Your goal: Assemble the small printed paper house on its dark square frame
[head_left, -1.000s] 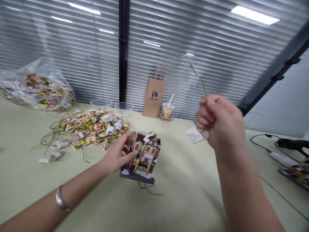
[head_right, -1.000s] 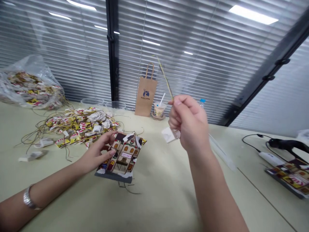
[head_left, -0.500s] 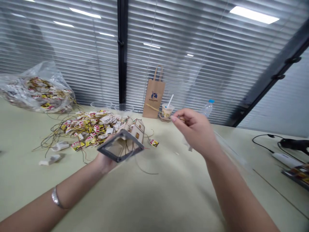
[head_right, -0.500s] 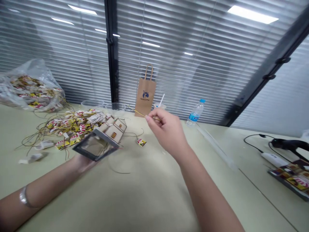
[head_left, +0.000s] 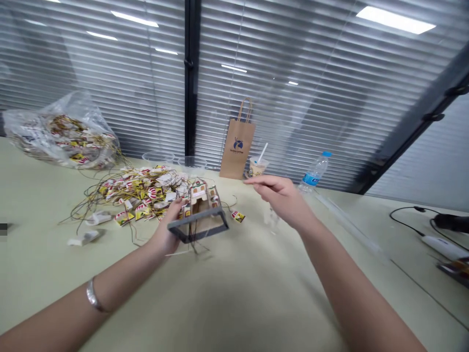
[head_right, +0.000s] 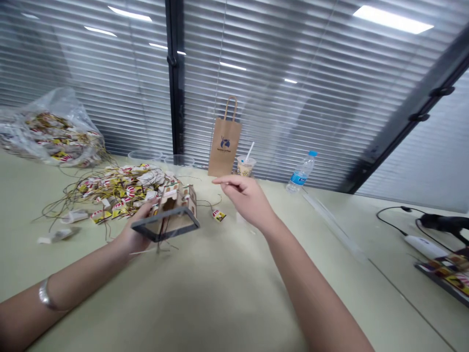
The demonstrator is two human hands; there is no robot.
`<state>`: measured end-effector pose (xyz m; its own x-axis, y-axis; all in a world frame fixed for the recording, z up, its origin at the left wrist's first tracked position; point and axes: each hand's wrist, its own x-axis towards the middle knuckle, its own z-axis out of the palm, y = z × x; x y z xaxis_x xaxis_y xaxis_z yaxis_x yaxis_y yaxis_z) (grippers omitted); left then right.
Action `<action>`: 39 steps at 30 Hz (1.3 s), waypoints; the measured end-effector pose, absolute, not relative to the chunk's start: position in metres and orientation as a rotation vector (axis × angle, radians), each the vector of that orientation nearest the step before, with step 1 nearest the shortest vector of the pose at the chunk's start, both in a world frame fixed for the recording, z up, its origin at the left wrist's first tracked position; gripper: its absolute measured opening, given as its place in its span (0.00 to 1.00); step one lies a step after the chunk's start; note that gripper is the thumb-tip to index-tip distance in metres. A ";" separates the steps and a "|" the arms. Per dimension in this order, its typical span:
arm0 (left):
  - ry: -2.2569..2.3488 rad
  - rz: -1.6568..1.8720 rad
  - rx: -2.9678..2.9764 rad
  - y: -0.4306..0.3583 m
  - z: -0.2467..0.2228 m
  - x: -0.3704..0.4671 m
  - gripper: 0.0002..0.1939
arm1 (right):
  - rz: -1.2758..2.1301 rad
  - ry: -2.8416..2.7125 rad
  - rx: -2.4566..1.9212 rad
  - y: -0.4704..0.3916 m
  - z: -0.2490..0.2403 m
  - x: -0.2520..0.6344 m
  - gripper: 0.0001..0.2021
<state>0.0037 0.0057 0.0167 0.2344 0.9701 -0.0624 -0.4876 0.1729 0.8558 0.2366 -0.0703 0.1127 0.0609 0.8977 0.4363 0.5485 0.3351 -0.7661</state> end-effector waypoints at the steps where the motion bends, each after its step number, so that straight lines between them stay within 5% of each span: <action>1: 0.791 1.200 0.881 0.004 0.018 0.004 0.17 | 0.304 -1.720 -1.369 -0.079 0.120 0.238 0.11; 7: 1.014 1.184 1.451 -0.007 0.024 0.003 0.24 | -0.186 -2.117 -1.442 -0.116 0.141 0.231 0.09; 22: 1.072 0.968 1.711 -0.004 0.014 0.003 0.27 | -0.074 -2.681 -1.382 -0.071 0.082 0.185 0.09; 33: 1.256 0.802 2.316 -0.005 0.042 -0.006 0.19 | 0.617 -2.452 -1.389 -0.059 0.065 0.194 0.09; 39: 0.404 0.989 2.867 -0.060 0.056 -0.011 0.18 | 0.755 -2.443 -1.390 -0.054 0.067 0.200 0.06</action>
<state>-0.0111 -0.0603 0.0557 0.7565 0.2735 0.5941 0.2206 -0.9618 0.1619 0.2003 -0.0542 0.0667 -0.5230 0.8507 -0.0518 0.7317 0.4171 -0.5391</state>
